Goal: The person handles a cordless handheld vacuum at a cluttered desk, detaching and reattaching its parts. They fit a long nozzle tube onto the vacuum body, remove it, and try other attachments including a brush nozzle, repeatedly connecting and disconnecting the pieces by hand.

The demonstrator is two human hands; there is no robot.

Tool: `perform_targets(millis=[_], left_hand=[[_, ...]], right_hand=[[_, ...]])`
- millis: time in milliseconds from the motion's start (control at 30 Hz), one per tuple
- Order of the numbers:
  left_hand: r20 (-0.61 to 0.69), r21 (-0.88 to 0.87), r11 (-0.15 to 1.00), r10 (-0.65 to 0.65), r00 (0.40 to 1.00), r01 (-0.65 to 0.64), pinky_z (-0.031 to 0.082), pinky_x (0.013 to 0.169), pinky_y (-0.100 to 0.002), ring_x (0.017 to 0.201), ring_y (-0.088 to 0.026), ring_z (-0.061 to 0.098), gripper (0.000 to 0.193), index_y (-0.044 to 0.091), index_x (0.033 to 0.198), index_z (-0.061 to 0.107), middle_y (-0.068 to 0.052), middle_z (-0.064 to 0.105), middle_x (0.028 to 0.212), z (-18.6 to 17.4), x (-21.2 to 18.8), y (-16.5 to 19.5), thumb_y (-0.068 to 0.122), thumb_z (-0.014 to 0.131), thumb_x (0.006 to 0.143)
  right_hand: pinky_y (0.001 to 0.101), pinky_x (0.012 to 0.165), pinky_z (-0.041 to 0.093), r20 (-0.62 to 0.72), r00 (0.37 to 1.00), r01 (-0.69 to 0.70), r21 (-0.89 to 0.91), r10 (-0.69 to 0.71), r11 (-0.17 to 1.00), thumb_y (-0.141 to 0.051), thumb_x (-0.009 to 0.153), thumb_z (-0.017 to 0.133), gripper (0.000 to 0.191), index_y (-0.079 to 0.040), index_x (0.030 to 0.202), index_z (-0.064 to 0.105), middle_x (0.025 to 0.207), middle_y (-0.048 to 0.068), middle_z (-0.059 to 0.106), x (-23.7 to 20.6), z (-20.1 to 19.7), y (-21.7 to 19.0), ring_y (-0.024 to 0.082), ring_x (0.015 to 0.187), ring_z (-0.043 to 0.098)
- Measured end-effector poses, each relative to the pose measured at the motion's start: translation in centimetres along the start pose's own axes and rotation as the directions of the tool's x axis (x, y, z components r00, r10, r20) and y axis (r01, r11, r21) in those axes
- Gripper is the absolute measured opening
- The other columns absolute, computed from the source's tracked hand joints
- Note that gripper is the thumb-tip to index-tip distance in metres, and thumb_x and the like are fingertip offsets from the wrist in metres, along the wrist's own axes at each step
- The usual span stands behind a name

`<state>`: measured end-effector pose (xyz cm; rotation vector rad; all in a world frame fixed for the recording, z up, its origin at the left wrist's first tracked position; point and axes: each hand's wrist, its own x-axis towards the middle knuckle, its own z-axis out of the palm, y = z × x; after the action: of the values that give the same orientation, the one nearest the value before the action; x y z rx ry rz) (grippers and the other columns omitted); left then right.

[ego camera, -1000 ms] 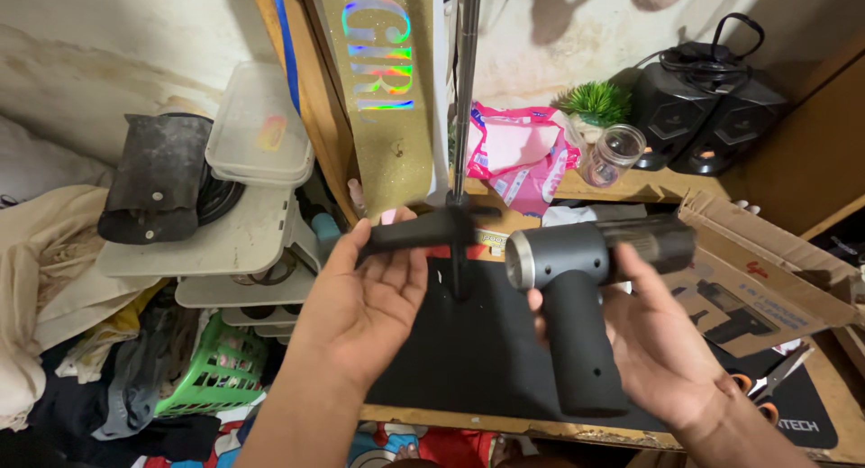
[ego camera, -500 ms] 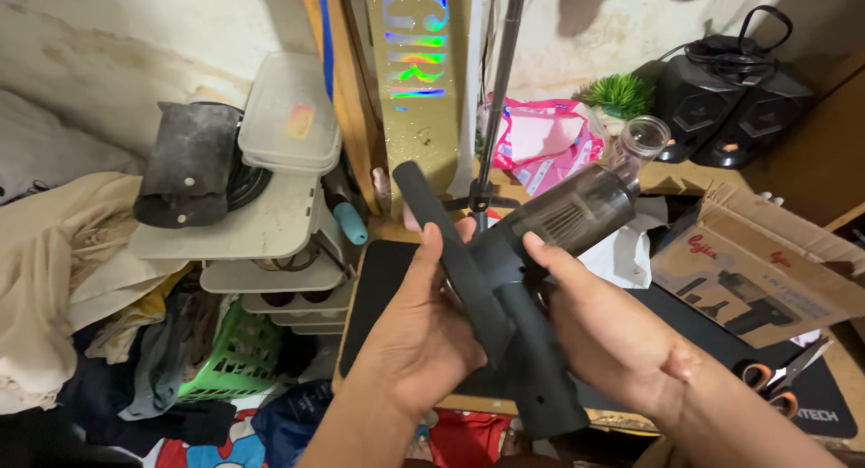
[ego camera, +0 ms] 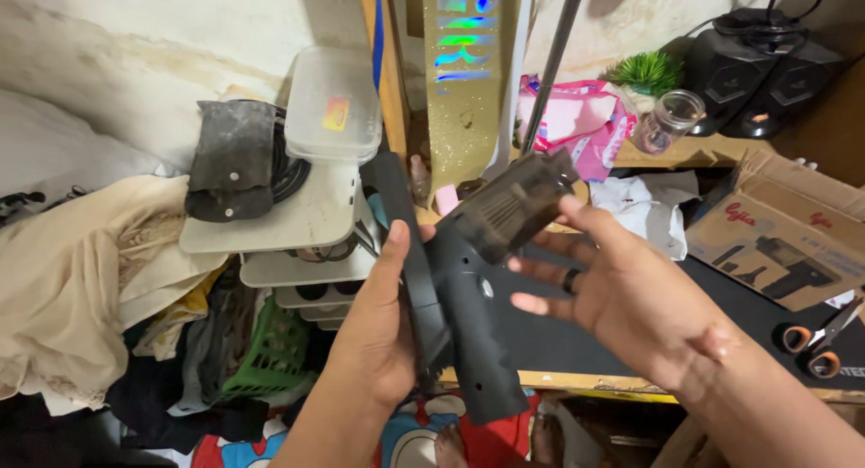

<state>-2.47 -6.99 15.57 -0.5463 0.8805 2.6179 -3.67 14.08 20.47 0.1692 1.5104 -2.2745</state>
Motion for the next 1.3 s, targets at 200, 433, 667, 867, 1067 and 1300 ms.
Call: perform_targets(millis=[200, 433, 667, 867, 1067, 1300], left_hand=[[-0.119, 0.088, 0.958, 0.283, 0.952, -0.273, 0.058, 0.073, -0.033, 0.085, -0.013, 0.069, 0.035, 0.007, 0.109, 0.07, -0.002, 0.072, 0.098, -0.9, -0.8, 0.6, 0.034, 0.072, 0.087], [-0.022, 0.182, 0.879, 0.451, 0.892, -0.441, 0.05, 0.066, -0.027, 0.077, -0.011, 0.06, 0.033, 0.001, 0.108, 0.069, -0.003, 0.067, 0.089, -1.0, -1.5, 0.0, 0.029, 0.074, 0.091], [-0.007, 0.193, 0.877, 0.45, 0.893, -0.441, 0.049, 0.069, -0.026, 0.08, -0.008, 0.06, 0.033, 0.004, 0.111, 0.071, -0.001, 0.067, 0.093, -0.8, -1.0, -0.5, 0.03, 0.071, 0.091], [0.14, -0.053, 0.919, 0.395, 0.908, -0.391, 0.055, 0.079, -0.032, 0.087, -0.016, 0.066, 0.057, 0.005, 0.119, 0.068, -0.006, 0.069, 0.098, -1.8, 0.3, -1.2, 0.056, 0.054, 0.098], [-0.013, -0.134, 0.932, 0.338, 0.941, -0.337, 0.058, 0.083, -0.039, 0.094, -0.02, 0.068, 0.032, 0.01, 0.112, 0.06, -0.004, 0.071, 0.103, -2.2, 2.0, -1.3, 0.039, 0.06, 0.097], [-0.058, -0.044, 0.994, 0.094, 0.994, -0.097, 0.061, 0.072, -0.046, 0.092, -0.022, 0.07, 0.032, 0.023, 0.114, 0.055, 0.0, 0.067, 0.106, -3.2, 2.1, 0.4, 0.024, 0.068, 0.085]], right_hand=[[0.035, 0.074, 0.053, -0.274, 0.936, 0.07, -0.471, -0.221, 0.879, -0.025, 0.094, 0.061, 0.024, -0.004, 0.105, 0.066, 0.096, 0.011, 0.067, -0.7, 4.3, 3.0, 0.019, 0.082, 0.065], [0.0292, 0.061, 0.056, 0.035, 0.993, 0.099, -0.789, -0.117, 0.607, -0.023, 0.085, 0.075, 0.025, -0.003, 0.096, 0.065, 0.076, 0.004, 0.071, -1.5, 9.1, 5.4, 0.012, 0.067, 0.066], [0.0377, 0.057, 0.052, -0.075, 0.972, 0.004, -0.943, -0.222, 0.334, -0.029, 0.077, 0.079, 0.035, -0.001, 0.093, 0.064, 0.064, 0.012, 0.064, -1.4, 10.8, 3.5, 0.025, 0.058, 0.063], [0.0389, 0.06, 0.051, -0.133, 0.975, -0.07, -0.945, -0.179, 0.319, -0.031, 0.082, 0.072, 0.034, 0.002, 0.09, 0.067, 0.064, 0.014, 0.063, -1.3, 11.0, 2.8, 0.026, 0.059, 0.061], [0.0362, 0.059, 0.051, -0.131, 0.961, 0.103, -0.645, -0.243, 0.757, -0.027, 0.094, 0.061, 0.029, -0.003, 0.108, 0.07, 0.077, 0.005, 0.068, -0.9, 7.8, 2.4, 0.018, 0.066, 0.06], [0.0445, 0.076, 0.055, -0.377, 0.878, 0.245, -0.174, -0.294, 0.954, -0.023, 0.105, 0.047, 0.032, 0.007, 0.106, 0.058, 0.085, 0.013, 0.059, 0.0, 1.9, -1.2, 0.028, 0.077, 0.06]])
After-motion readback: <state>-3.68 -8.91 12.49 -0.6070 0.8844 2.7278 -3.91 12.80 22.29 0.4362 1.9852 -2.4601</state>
